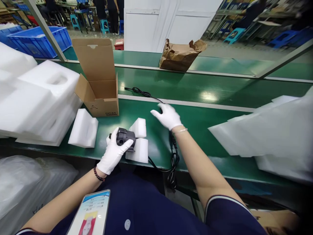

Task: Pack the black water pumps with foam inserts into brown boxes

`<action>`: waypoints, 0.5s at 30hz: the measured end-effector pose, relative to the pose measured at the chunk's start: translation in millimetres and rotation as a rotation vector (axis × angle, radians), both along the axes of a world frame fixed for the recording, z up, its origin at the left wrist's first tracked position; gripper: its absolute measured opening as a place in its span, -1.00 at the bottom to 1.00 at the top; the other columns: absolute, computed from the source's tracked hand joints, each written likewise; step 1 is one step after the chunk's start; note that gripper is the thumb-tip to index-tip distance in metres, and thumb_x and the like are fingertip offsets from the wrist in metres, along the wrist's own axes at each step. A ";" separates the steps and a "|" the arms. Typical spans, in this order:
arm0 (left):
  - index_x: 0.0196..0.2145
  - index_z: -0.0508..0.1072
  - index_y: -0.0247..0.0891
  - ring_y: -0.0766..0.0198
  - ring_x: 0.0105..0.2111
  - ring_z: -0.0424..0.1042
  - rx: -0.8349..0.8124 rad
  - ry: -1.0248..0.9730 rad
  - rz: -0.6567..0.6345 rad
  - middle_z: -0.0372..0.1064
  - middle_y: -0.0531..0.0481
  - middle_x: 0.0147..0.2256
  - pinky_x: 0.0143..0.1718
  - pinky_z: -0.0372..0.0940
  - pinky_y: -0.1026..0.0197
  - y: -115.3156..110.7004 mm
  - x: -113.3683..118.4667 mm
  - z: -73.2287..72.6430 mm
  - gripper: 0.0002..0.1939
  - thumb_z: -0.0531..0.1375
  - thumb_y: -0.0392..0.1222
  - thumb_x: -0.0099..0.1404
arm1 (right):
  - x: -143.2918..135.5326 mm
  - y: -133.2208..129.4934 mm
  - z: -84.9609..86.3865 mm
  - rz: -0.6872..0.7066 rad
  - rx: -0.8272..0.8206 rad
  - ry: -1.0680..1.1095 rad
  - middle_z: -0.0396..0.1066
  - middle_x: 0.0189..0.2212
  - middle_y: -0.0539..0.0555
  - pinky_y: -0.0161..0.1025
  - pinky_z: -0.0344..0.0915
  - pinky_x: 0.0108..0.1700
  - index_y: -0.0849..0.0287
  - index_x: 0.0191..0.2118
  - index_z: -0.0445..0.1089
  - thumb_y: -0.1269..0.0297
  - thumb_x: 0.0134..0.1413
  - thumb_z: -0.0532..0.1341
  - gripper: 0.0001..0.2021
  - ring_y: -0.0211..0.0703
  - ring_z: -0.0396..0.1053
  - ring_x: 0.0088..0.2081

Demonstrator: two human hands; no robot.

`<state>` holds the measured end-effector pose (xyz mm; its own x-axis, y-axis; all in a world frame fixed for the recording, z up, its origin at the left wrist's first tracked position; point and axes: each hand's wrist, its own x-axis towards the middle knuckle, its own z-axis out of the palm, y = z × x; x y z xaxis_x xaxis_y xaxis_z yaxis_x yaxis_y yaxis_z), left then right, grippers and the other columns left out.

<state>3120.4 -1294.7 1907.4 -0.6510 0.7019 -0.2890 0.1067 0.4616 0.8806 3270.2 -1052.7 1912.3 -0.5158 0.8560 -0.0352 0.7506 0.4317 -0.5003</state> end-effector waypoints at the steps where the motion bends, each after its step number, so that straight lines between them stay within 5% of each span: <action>1: 0.33 0.10 -0.05 -0.05 0.23 0.21 0.006 -0.017 -0.009 -0.01 -0.23 0.22 0.33 0.00 -0.18 0.0 -1.1 0.5 -0.11 0.34 0.11 0.13 | 2.5 19.8 -0.4 -0.103 0.044 -0.049 0.04 0.28 0.55 0.25 -0.01 0.24 0.35 0.33 0.09 -0.24 0.17 0.12 -0.16 0.41 0.01 0.29; 3: 0.33 0.10 -0.03 -0.07 0.25 0.18 0.014 -0.053 -0.026 -0.06 -0.22 0.26 0.33 0.01 -0.17 0.2 -2.8 2.0 -0.08 0.37 0.05 0.09 | 8.3 47.1 -3.9 -0.219 -0.007 -0.132 -0.05 0.26 0.69 0.35 0.03 0.15 0.42 0.40 -0.12 -0.18 0.12 0.19 -0.04 0.56 -0.01 0.26; 5: 0.33 0.08 -0.01 -0.06 0.26 0.16 0.017 -0.104 -0.037 -0.12 -0.22 0.28 0.32 0.02 -0.16 -0.3 -5.0 4.0 -0.06 0.39 -0.03 0.06 | 16.6 55.9 -9.9 -0.230 -0.078 -0.177 0.12 0.18 0.63 0.27 0.15 0.07 0.35 0.41 -0.11 -0.12 0.14 0.16 -0.10 0.44 0.16 0.16; 10: 0.39 -0.09 0.00 -0.05 0.29 0.08 0.012 -0.259 -0.106 -0.21 -0.22 0.30 0.32 0.04 -0.09 -6.9 -15.7 8.0 0.16 0.43 -0.16 -0.05 | 65.6 36.7 -27.1 -0.465 -0.065 -0.214 0.24 0.14 0.39 0.23 0.21 0.05 0.07 0.37 0.04 -0.13 0.17 0.07 -0.28 0.31 0.25 0.12; 13: 0.42 -0.24 0.02 -0.06 0.25 0.15 -0.024 -0.285 -0.212 -0.26 -0.24 0.31 0.27 0.14 -0.09 -11.9 -22.6 9.9 0.31 0.45 -0.21 -0.11 | 96.3 24.7 -33.9 -0.625 -0.074 -0.247 0.20 0.18 0.43 0.33 0.20 0.02 0.14 0.33 0.11 -0.17 0.14 0.08 -0.27 0.44 0.20 0.17; 15: 0.43 -0.29 -0.02 -0.06 0.24 0.16 -0.044 -0.253 -0.229 -0.28 -0.26 0.32 0.26 0.15 -0.08 -13.6 -24.3 11.6 0.32 0.44 -0.22 -0.11 | 97.6 11.7 -31.2 -0.603 0.020 -0.229 0.17 0.22 0.48 0.33 0.20 0.03 0.21 0.26 0.24 -0.09 0.15 0.11 -0.34 0.46 0.18 0.20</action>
